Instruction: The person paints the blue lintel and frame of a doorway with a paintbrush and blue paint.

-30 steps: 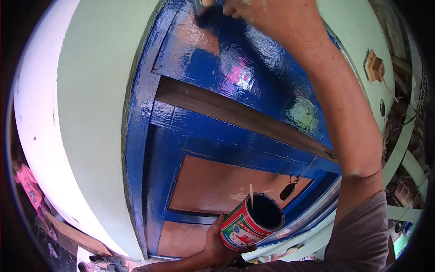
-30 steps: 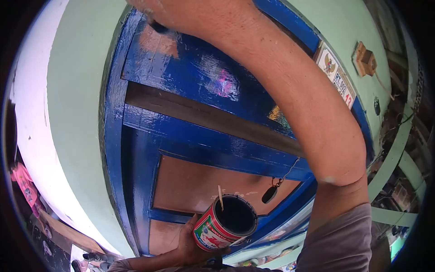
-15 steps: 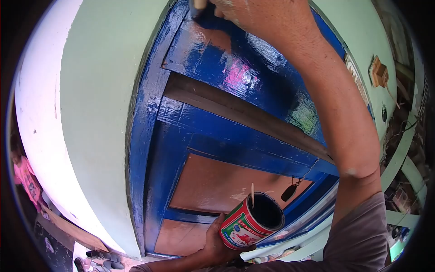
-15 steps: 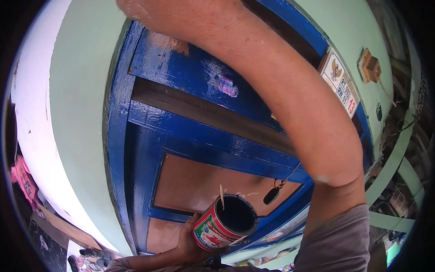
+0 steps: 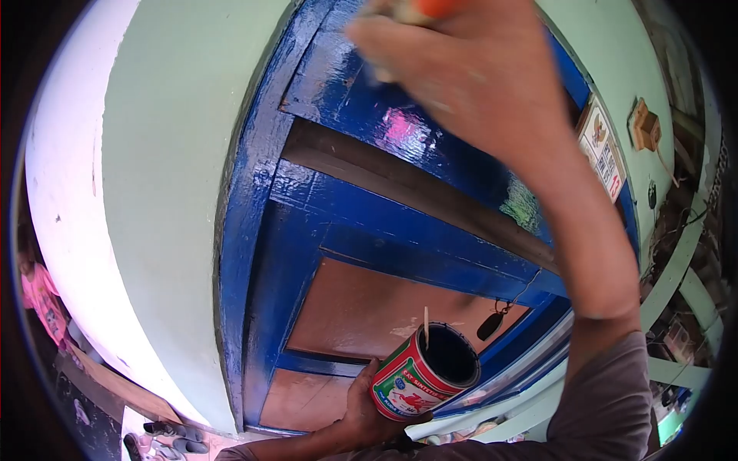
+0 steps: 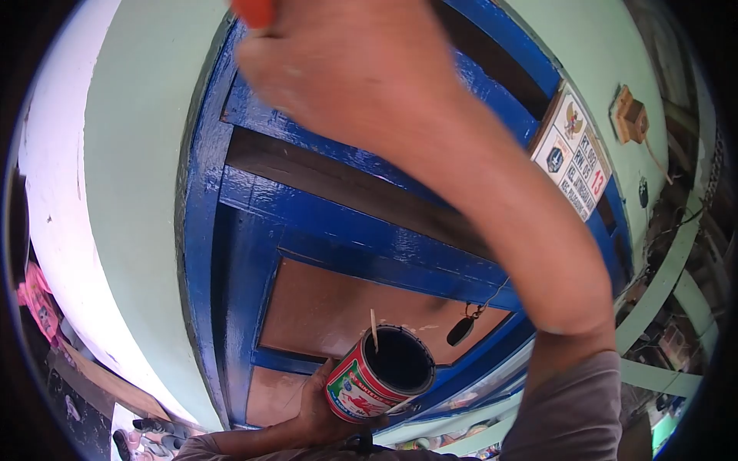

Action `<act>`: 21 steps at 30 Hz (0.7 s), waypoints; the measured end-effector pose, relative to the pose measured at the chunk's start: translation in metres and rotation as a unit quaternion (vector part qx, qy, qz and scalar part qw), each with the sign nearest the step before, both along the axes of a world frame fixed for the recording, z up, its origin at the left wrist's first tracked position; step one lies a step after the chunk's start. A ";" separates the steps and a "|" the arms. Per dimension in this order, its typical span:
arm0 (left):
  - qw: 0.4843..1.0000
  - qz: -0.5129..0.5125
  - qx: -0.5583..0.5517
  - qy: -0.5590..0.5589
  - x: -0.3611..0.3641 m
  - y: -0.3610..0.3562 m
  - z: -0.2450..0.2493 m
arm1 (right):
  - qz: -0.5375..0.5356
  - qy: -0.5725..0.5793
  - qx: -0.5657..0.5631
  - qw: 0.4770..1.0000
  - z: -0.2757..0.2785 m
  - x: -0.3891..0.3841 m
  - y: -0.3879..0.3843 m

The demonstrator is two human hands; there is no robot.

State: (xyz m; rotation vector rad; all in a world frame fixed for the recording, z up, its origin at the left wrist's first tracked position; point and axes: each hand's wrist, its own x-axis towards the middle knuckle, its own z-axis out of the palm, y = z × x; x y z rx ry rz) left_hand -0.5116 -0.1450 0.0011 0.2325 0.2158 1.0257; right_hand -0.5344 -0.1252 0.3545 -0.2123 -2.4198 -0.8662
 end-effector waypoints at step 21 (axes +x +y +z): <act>0.995 0.025 0.020 -0.094 0.020 0.010 -0.027 | 0.328 0.106 -0.087 0.935 -0.015 -0.031 0.049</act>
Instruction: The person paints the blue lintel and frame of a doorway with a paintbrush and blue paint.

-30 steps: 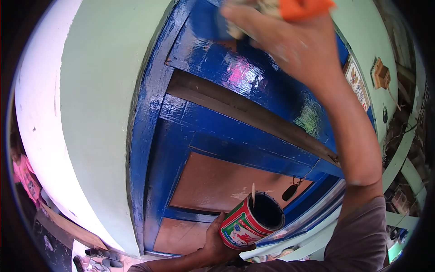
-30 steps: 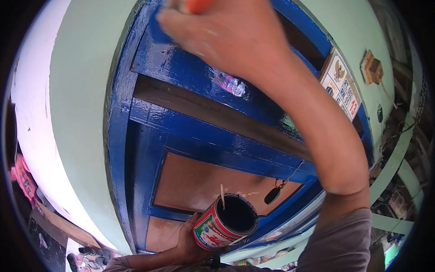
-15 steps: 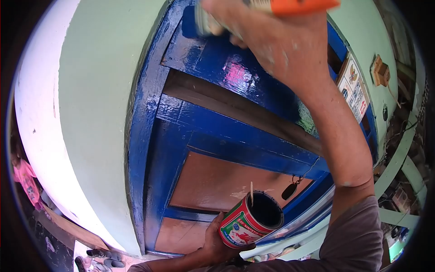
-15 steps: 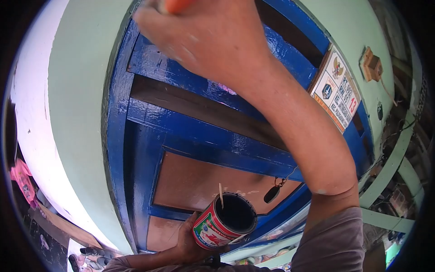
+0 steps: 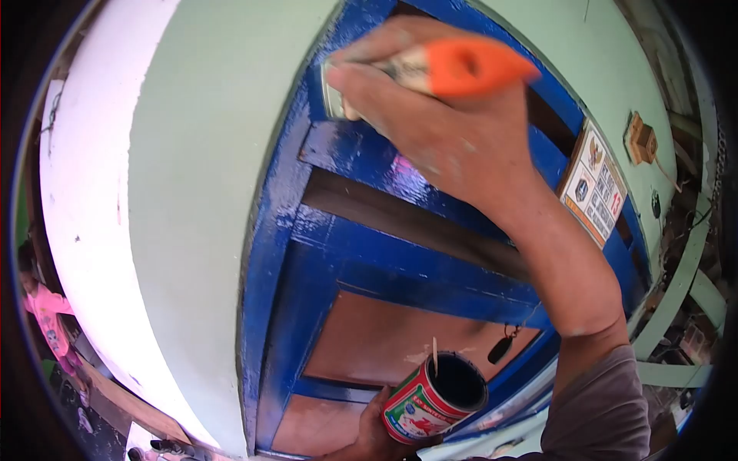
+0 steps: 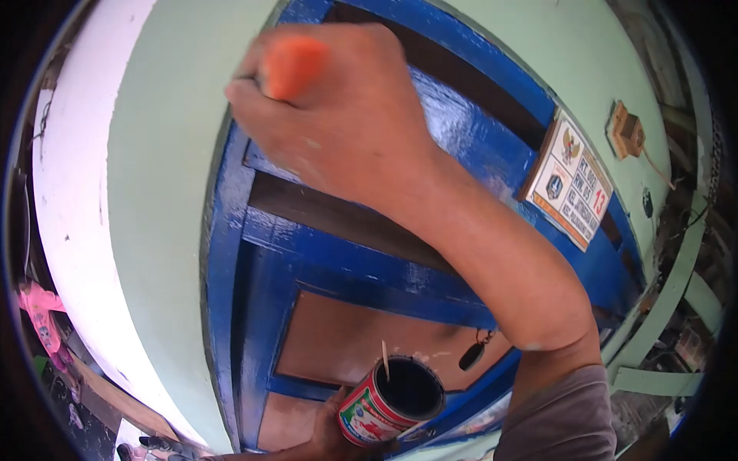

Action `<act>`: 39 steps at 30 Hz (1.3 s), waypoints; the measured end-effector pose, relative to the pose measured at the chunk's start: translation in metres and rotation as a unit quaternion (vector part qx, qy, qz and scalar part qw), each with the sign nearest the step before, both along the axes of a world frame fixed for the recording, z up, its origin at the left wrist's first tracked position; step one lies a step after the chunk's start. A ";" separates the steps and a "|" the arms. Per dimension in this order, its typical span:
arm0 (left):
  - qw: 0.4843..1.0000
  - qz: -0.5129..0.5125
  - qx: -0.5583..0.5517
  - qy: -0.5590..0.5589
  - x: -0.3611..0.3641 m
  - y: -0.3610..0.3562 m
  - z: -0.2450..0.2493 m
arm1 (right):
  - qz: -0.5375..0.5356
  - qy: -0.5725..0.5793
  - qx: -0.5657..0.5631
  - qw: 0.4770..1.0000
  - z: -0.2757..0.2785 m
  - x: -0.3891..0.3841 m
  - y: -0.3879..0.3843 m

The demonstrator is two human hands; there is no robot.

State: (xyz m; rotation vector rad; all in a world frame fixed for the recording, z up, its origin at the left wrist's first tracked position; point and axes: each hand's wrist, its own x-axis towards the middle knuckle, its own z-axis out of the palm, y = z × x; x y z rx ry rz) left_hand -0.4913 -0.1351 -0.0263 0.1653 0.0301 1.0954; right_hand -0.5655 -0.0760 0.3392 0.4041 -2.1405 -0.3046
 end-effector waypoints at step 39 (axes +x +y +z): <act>0.992 -0.050 0.022 0.111 -0.005 0.001 0.006 | -0.201 -0.003 -0.214 0.956 0.002 0.160 -0.008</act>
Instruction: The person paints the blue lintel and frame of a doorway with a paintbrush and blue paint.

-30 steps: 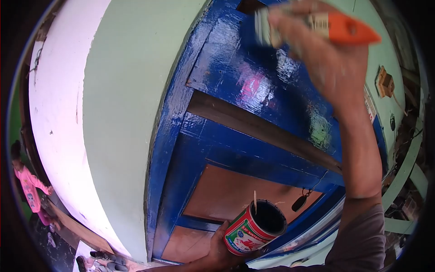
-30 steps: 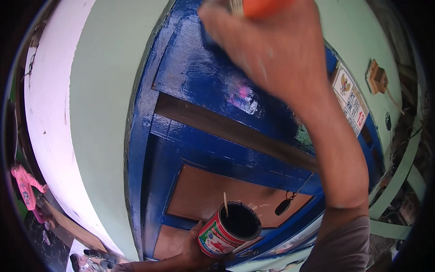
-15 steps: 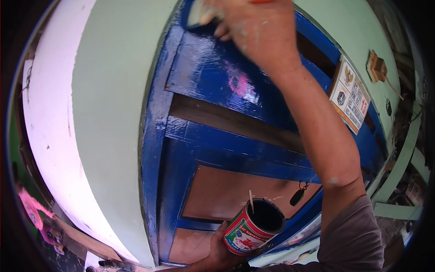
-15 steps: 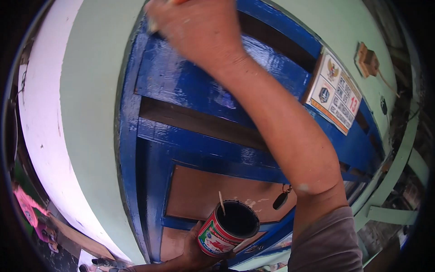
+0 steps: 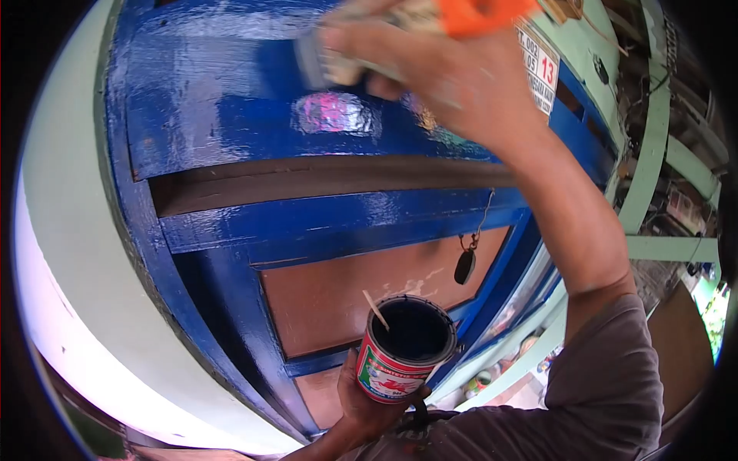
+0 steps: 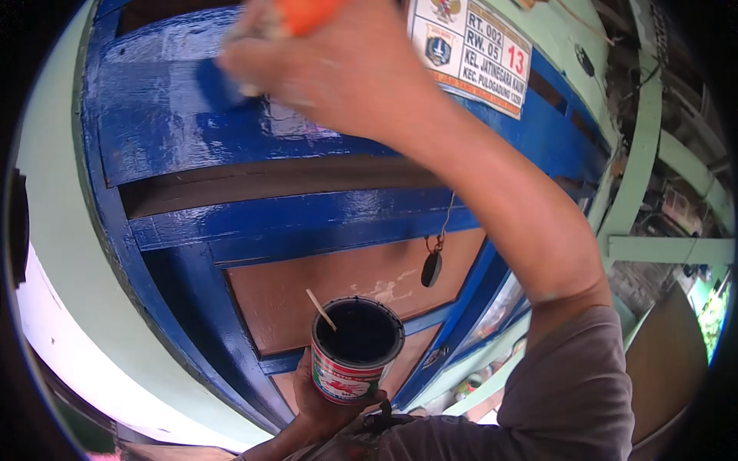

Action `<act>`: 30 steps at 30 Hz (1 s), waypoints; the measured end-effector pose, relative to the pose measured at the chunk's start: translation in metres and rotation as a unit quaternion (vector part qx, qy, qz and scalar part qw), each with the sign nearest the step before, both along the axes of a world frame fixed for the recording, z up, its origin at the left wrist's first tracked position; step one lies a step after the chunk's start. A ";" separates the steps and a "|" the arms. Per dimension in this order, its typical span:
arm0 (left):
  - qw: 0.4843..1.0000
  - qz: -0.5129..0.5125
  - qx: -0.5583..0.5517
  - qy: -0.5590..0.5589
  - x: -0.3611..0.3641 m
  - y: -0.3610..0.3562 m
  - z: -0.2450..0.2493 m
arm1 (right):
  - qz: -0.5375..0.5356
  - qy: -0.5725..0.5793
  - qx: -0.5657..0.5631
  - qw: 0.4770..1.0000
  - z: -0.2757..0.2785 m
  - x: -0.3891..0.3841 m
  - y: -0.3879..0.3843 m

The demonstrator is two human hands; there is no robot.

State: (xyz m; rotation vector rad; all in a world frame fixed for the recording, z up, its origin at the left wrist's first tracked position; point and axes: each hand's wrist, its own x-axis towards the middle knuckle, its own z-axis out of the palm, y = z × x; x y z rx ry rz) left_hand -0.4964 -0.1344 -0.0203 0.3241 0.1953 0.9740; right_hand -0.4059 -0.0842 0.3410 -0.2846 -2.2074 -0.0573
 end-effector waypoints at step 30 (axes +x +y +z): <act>0.988 -0.070 0.019 -0.133 0.029 0.015 -0.008 | -0.347 0.295 0.198 0.868 -0.140 0.301 0.075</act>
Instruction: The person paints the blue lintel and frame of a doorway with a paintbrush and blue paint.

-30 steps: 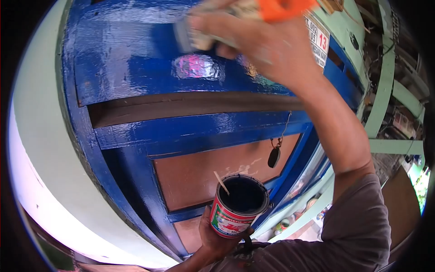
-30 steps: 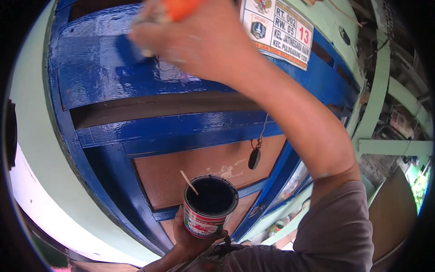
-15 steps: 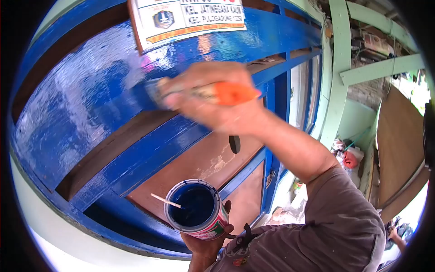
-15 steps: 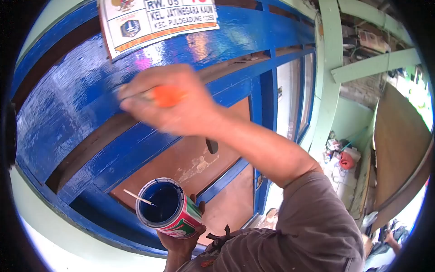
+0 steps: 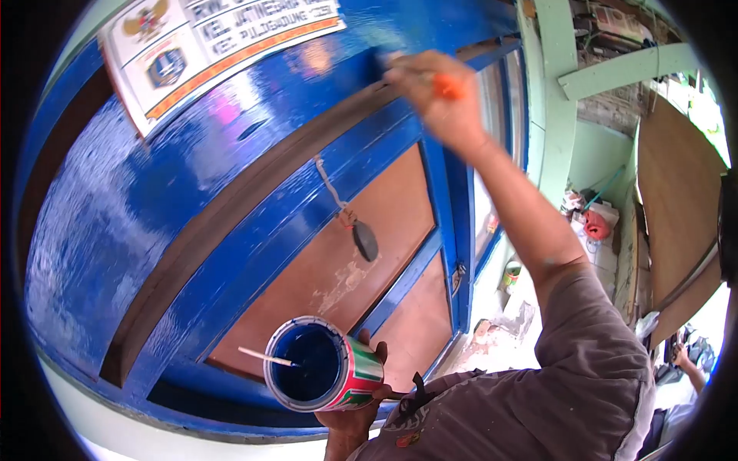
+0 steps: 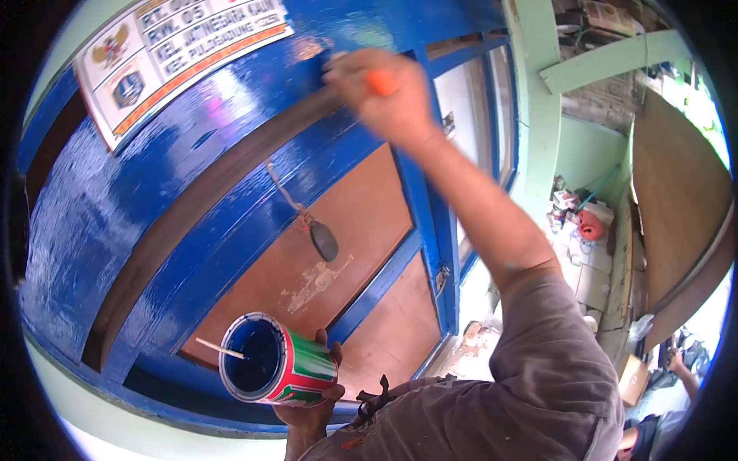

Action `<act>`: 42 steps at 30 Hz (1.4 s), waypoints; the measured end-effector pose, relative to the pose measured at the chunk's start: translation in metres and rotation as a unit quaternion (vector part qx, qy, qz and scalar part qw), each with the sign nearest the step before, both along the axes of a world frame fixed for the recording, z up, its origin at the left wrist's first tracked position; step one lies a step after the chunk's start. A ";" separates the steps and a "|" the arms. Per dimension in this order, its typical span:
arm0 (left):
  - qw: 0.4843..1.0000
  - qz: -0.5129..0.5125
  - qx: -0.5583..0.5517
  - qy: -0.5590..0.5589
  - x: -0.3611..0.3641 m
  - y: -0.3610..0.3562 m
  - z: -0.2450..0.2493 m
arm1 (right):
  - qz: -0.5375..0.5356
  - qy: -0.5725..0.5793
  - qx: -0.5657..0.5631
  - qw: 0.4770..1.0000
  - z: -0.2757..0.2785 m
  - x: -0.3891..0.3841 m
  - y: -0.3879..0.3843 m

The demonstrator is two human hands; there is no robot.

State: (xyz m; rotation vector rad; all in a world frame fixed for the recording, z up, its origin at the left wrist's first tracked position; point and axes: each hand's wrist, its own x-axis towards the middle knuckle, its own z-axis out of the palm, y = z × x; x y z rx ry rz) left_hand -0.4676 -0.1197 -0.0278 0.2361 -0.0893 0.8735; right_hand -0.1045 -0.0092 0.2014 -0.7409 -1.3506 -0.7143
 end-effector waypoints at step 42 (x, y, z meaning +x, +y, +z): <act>0.992 -0.119 -0.030 0.018 0.018 0.027 -0.014 | 0.242 0.408 -0.080 0.877 -0.076 0.152 0.034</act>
